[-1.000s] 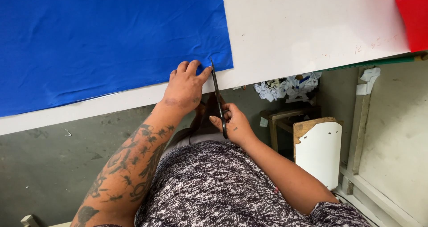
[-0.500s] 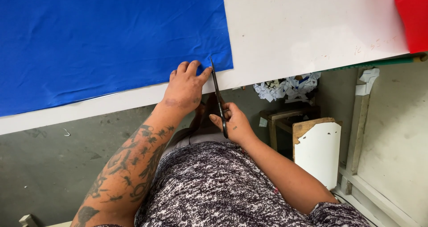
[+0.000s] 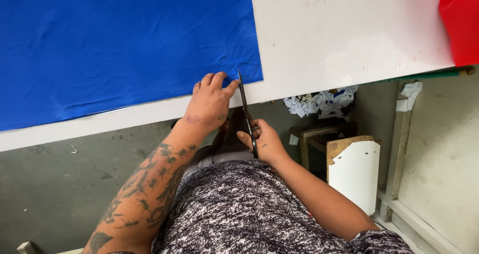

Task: Cutting long strips of blue fabric using a pair of scissors on a white workbench.

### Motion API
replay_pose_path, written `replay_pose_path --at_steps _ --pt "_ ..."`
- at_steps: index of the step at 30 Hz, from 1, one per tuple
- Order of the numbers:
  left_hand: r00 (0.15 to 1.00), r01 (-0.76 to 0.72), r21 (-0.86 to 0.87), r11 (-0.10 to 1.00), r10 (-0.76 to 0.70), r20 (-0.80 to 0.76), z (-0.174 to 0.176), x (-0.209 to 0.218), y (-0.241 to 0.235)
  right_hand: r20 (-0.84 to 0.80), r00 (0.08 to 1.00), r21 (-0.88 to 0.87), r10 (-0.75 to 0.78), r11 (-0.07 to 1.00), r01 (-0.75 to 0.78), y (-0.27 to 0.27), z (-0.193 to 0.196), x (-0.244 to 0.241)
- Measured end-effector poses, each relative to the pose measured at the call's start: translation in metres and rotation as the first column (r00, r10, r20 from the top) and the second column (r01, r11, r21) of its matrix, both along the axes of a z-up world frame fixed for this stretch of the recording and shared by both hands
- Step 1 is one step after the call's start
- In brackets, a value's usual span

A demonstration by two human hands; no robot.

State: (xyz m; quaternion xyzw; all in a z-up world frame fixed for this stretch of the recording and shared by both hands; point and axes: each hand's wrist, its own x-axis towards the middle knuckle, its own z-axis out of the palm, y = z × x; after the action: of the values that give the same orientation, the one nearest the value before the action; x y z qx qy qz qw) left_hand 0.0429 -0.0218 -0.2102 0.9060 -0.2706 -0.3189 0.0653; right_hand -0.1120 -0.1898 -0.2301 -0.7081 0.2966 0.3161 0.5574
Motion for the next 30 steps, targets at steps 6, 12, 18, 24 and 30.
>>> replay_pose_path --at_steps 6,12,18,24,30 --pt "0.992 0.011 -0.051 0.999 -0.004 0.130 -0.024 -0.015 0.011 0.007 1.000 0.009 0.014 1.000 -0.014 0.003 -0.003 0.025" --pt "0.992 0.020 -0.057 0.998 -0.013 0.126 -0.020 -0.017 0.011 0.015 1.000 -0.001 0.011 1.000 -0.011 0.004 0.000 0.035" --pt "0.996 0.036 -0.029 0.999 -0.033 0.088 -0.009 -0.015 0.008 0.023 1.000 0.008 -0.006 1.000 0.005 0.002 -0.007 0.028" --pt "0.996 0.034 -0.066 0.997 -0.029 0.086 -0.004 -0.014 0.010 -0.015 0.999 0.001 0.045 0.999 -0.045 0.001 0.018 0.046" --pt "0.997 0.041 -0.067 0.997 -0.036 0.075 -0.008 -0.014 0.011 -0.013 0.999 0.009 0.041 0.999 -0.041 0.004 0.014 0.071"
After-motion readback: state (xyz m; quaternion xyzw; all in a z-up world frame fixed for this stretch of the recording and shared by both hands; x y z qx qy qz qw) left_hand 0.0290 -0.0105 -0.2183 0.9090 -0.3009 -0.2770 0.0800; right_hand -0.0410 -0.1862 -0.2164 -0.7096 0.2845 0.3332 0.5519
